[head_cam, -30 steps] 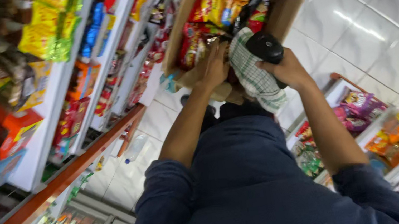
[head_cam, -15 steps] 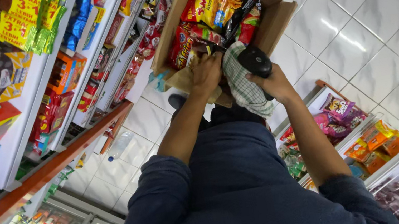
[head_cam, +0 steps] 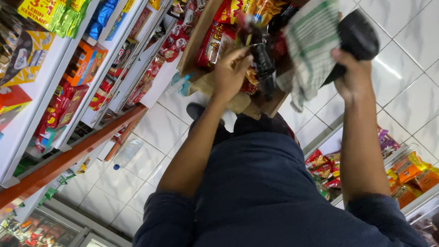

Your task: The person uses a handheld barcode scanner to scan various snack bags from a retail shelf and places them into a cardboard box on the floor.

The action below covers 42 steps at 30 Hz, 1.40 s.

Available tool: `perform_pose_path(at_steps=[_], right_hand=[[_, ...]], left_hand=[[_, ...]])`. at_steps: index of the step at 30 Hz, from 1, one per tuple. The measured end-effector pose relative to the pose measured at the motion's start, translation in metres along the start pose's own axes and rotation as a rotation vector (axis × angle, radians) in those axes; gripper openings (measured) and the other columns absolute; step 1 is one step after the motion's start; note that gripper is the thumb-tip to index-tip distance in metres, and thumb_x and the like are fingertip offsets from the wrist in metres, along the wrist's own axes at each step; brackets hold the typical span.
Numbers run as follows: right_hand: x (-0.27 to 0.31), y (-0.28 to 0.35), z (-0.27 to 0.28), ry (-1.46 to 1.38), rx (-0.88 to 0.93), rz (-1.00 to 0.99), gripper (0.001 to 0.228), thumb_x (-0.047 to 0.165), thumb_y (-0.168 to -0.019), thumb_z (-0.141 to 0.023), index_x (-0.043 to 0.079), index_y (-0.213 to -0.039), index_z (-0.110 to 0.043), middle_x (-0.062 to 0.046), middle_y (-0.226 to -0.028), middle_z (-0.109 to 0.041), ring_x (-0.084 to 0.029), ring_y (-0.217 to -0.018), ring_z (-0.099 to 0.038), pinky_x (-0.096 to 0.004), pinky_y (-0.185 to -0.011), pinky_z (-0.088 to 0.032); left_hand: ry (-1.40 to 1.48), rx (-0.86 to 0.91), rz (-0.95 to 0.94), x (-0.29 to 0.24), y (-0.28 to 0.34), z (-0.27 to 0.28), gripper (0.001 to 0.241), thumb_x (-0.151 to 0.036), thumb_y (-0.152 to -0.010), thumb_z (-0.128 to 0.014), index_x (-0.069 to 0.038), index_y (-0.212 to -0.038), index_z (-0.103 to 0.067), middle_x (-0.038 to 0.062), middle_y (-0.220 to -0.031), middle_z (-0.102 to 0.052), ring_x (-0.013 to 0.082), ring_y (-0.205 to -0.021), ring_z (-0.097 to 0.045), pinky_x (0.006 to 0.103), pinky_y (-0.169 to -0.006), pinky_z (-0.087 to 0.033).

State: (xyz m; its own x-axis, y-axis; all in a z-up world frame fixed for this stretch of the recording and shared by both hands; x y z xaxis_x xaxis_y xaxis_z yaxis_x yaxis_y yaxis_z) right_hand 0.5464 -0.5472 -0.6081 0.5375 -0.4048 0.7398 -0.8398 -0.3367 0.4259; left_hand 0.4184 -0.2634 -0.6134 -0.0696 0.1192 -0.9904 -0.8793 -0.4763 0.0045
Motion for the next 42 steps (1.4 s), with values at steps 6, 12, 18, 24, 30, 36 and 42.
perform_pose_path(at_steps=[6,12,18,24,30,36,42], right_hand=[[-0.006,-0.019,-0.038,0.035,0.086,0.022,0.062,-0.003,-0.084,-0.079,0.003,-0.140,-0.055,-0.011,-0.132,-0.063,-0.028,-0.123,-0.063,-0.043,-0.112,-0.053],[-0.050,0.001,-0.107,0.398,0.270,0.109,0.061,0.005,-0.085,-0.086,0.005,-0.139,-0.058,-0.003,-0.128,-0.063,-0.016,-0.117,-0.060,-0.032,-0.104,-0.050],[-0.052,0.036,-0.172,0.785,0.588,0.202,0.041,0.010,-0.084,-0.087,0.002,-0.120,-0.069,-0.002,-0.106,-0.071,-0.011,-0.093,-0.063,-0.029,-0.087,-0.053],[-0.046,0.035,-0.189,0.809,0.526,0.239,0.036,0.011,-0.083,-0.083,0.002,-0.114,-0.068,-0.003,-0.104,-0.073,-0.011,-0.091,-0.067,-0.029,-0.085,-0.054],[-0.020,0.001,-0.176,0.763,0.208,0.301,0.028,0.012,-0.091,-0.081,0.002,-0.116,-0.072,-0.003,-0.104,-0.074,-0.011,-0.092,-0.066,-0.030,-0.087,-0.054],[-0.031,0.038,-0.211,0.900,0.455,0.281,0.032,0.008,-0.083,-0.082,0.001,-0.113,-0.071,-0.006,-0.098,-0.074,-0.011,-0.086,-0.067,-0.030,-0.083,-0.055],[-0.048,0.081,-0.236,0.801,0.674,0.358,0.045,0.007,-0.084,-0.082,0.001,-0.125,-0.064,-0.007,-0.110,-0.073,-0.012,-0.096,-0.068,-0.029,-0.089,-0.055]], left_hand=[[0.405,0.133,-0.113,-0.063,0.014,0.008,0.022,-0.009,-0.103,-0.072,-0.005,-0.125,-0.071,0.003,-0.144,-0.051,0.0138,-0.130,-0.058,0.0278,-0.102,-0.056],[0.905,0.040,0.340,-0.016,0.027,0.023,0.054,-0.047,-0.111,-0.061,0.006,-0.124,-0.065,0.023,-0.128,-0.049,0.0274,-0.129,-0.057,0.0388,-0.116,-0.049],[0.751,0.089,0.456,-0.015,0.037,0.052,0.089,-0.027,-0.092,-0.076,-0.010,-0.165,-0.027,0.010,-0.168,-0.029,0.0244,-0.150,-0.038,0.0420,-0.121,-0.036],[0.724,0.219,0.582,0.000,0.065,0.047,0.111,0.007,-0.078,-0.074,-0.017,-0.167,-0.011,0.019,-0.171,-0.025,0.0316,-0.153,-0.034,0.0435,-0.123,-0.033],[0.742,0.282,0.514,-0.022,0.076,0.038,0.118,0.009,-0.073,-0.072,-0.022,-0.167,-0.006,0.015,-0.171,-0.014,0.0321,-0.153,-0.030,0.0449,-0.122,-0.037],[0.858,0.078,0.615,-0.043,0.064,0.047,0.107,-0.007,-0.078,-0.070,-0.026,-0.164,-0.010,0.025,-0.157,-0.035,0.0395,-0.136,-0.045,0.0471,-0.107,-0.045],[0.887,-0.028,0.241,-0.069,0.038,0.084,0.101,0.005,-0.077,-0.057,-0.017,-0.170,-0.023,0.007,-0.163,-0.040,0.0258,-0.145,-0.049,0.0404,-0.119,-0.046]])
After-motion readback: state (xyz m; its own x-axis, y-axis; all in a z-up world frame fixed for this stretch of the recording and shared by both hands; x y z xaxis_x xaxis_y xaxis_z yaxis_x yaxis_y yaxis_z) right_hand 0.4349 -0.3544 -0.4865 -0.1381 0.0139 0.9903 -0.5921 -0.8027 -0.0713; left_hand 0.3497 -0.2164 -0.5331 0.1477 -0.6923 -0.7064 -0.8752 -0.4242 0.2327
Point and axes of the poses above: each hand's wrist, its own y-axis away from the middle knuckle, its own z-axis out of the back of the hand, x = y × z, the point moved 9 cm from there along -y, towards the middle knuckle
